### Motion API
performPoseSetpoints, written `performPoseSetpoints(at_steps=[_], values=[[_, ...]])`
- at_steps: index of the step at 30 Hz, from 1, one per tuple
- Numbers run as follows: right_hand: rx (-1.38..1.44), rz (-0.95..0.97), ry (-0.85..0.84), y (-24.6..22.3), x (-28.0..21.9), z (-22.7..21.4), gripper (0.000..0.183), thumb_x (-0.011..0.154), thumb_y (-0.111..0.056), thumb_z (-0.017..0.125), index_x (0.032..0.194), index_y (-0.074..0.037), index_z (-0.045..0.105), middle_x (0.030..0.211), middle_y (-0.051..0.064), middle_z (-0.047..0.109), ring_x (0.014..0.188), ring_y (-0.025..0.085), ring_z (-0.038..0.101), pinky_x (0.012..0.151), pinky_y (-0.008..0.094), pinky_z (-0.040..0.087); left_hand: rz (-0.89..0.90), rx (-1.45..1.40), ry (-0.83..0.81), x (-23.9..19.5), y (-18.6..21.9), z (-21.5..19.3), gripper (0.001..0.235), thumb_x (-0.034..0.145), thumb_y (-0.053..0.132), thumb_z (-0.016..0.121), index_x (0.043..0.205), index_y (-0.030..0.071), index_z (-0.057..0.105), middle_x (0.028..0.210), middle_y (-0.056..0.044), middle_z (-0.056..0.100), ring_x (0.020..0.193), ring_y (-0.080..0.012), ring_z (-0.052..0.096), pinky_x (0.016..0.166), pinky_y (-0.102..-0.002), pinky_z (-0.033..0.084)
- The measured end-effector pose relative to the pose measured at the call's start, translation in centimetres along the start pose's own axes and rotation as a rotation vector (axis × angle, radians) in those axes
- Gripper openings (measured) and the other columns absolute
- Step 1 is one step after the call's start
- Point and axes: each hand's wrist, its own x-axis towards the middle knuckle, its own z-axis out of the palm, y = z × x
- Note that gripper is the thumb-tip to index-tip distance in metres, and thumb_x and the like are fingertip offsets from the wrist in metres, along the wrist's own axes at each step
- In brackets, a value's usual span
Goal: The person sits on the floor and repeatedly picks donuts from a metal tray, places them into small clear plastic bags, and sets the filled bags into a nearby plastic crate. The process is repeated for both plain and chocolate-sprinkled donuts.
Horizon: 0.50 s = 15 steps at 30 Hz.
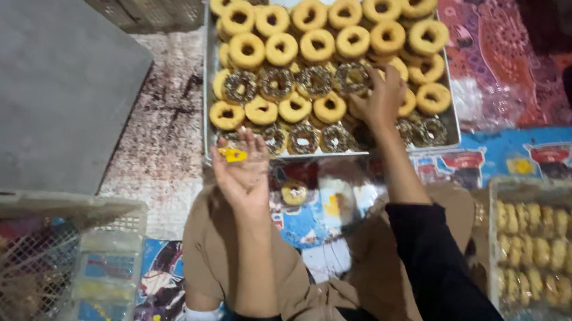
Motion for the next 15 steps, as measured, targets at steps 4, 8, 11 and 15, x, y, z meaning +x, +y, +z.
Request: performPoseSetpoints(at_steps=[4,8,11,15], values=[[0.669,0.51,-0.299,-5.3,-5.6,-8.1,0.075,0.065,-0.034,0.095,0.127,-0.006,0.064,0.128,0.01,0.062,0.108,0.022,0.063,0.085,0.036,0.055,-0.058,-0.298,0.144,1.0,-1.1,1.9,0.034,0.09,0.028,0.071,0.117,0.011,0.058,0.132,-0.028,0.058,0.128,-0.0418,0.055,0.107,-0.055,0.049],[0.868,0.215,-0.254,-13.4,-11.8,-16.9,0.06,0.067,-0.02,0.096,0.118,-0.002,0.07,0.11,0.01,0.07,0.093,0.023,0.065,0.079,0.034,0.054,-0.484,-0.643,-0.118,-0.1,-4.1,2.3,0.064,0.084,0.029,0.071,0.135,0.0,0.046,0.133,-0.027,0.054,0.124,-0.0423,0.052,0.106,-0.057,0.046],[0.724,0.101,-0.119,-16.9,-12.5,-17.9,0.05,0.074,-0.022,0.093,0.115,-0.005,0.072,0.105,0.009,0.07,0.096,0.019,0.069,0.081,0.034,0.056,-0.148,-0.43,-0.107,-3.3,-6.8,2.2,0.04,0.092,0.025,0.066,0.127,0.014,0.049,0.144,-0.024,0.052,0.134,-0.0405,0.053,0.11,-0.054,0.048],[0.72,-0.042,-0.222,-18.1,-12.3,-16.8,0.054,0.082,-0.016,0.085,0.131,0.003,0.069,0.103,0.017,0.066,0.088,0.025,0.064,0.076,0.036,0.053,-0.117,-0.132,-0.399,-5.8,-6.4,2.5,0.062,0.099,0.02,0.063,0.157,0.016,0.039,0.153,-0.019,0.051,0.131,-0.0335,0.056,0.108,-0.048,0.053]])
